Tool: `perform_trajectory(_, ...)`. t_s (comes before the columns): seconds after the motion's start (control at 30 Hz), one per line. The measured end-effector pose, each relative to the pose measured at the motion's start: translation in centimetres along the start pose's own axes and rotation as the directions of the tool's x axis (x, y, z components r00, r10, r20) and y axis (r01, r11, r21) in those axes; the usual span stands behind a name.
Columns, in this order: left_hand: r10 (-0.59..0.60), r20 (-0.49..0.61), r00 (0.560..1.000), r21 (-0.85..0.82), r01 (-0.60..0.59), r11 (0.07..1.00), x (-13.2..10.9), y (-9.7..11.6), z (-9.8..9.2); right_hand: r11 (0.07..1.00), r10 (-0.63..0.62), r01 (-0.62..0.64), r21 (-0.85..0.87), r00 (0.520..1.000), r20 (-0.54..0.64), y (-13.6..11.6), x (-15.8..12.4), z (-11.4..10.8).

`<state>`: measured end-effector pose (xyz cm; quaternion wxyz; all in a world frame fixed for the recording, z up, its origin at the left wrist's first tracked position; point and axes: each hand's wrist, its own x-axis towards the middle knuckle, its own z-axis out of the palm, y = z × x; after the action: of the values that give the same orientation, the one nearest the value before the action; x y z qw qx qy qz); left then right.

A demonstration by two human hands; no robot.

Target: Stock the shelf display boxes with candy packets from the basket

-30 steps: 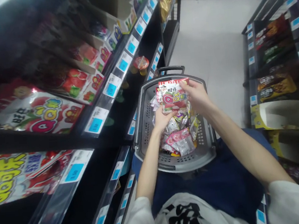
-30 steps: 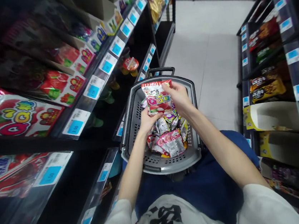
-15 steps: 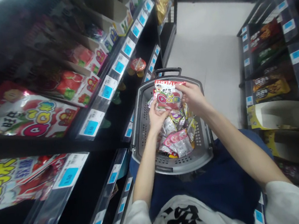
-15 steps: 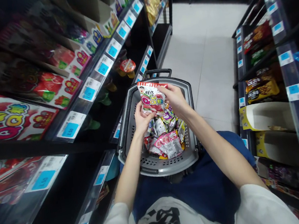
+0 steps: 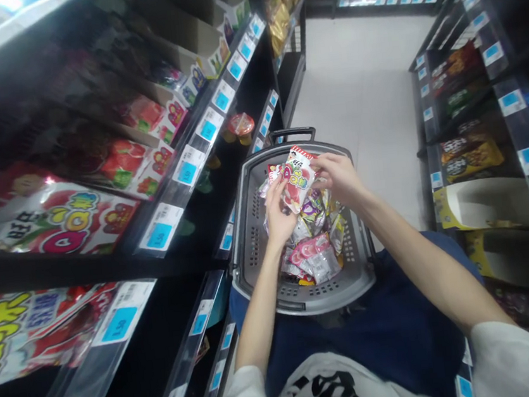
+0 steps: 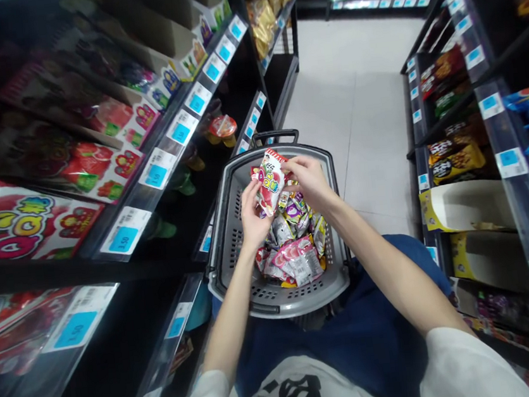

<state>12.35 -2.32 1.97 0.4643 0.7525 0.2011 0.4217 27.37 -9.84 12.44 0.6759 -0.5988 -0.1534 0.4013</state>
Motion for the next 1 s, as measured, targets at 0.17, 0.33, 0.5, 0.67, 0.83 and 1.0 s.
perform_trajectory(0.17, -0.03, 0.035, 0.999, 0.116, 0.026, 0.993, -0.3, -1.0, 0.3, 0.999, 0.007, -0.005, -0.044, 0.999, 0.044, -0.4, 0.1, -0.1)
perform_trajectory(0.33, -0.296, 0.197, 0.935, -0.158, 0.328, 0.931, -0.9, -0.8, 0.9, 0.997, -0.039, 0.045, -0.058, 0.994, 0.098, -0.5, 0.6, -0.5)
perform_trajectory(0.5, -0.396, 0.332, 0.856, -0.45, 0.512, 0.732, -1.0, -0.1, 1.2, 0.957, -0.272, 0.257, -0.137, 0.956, -0.108, 0.3, 1.2, -0.9)
perform_trajectory(0.67, -0.387, 0.391, 0.835, -0.508, 0.546, 0.666, -1.3, 0.1, 0.7, 0.992, -0.125, 0.126, -0.03, 0.992, 0.025, 0.6, 0.9, -0.5)
perform_trajectory(0.83, -0.387, 0.421, 0.821, -0.505, 0.566, 0.652, -1.6, -0.3, 0.9, 0.998, -0.068, 0.069, -0.007, 0.996, 0.059, 1.0, 0.2, 0.1)
perform_trajectory(1.0, -0.398, 0.397, 0.827, -0.53, 0.561, 0.636, -1.1, -0.5, 1.1, 0.997, -0.077, 0.076, 0.022, 0.996, 0.033, 1.1, 0.3, 0.2)
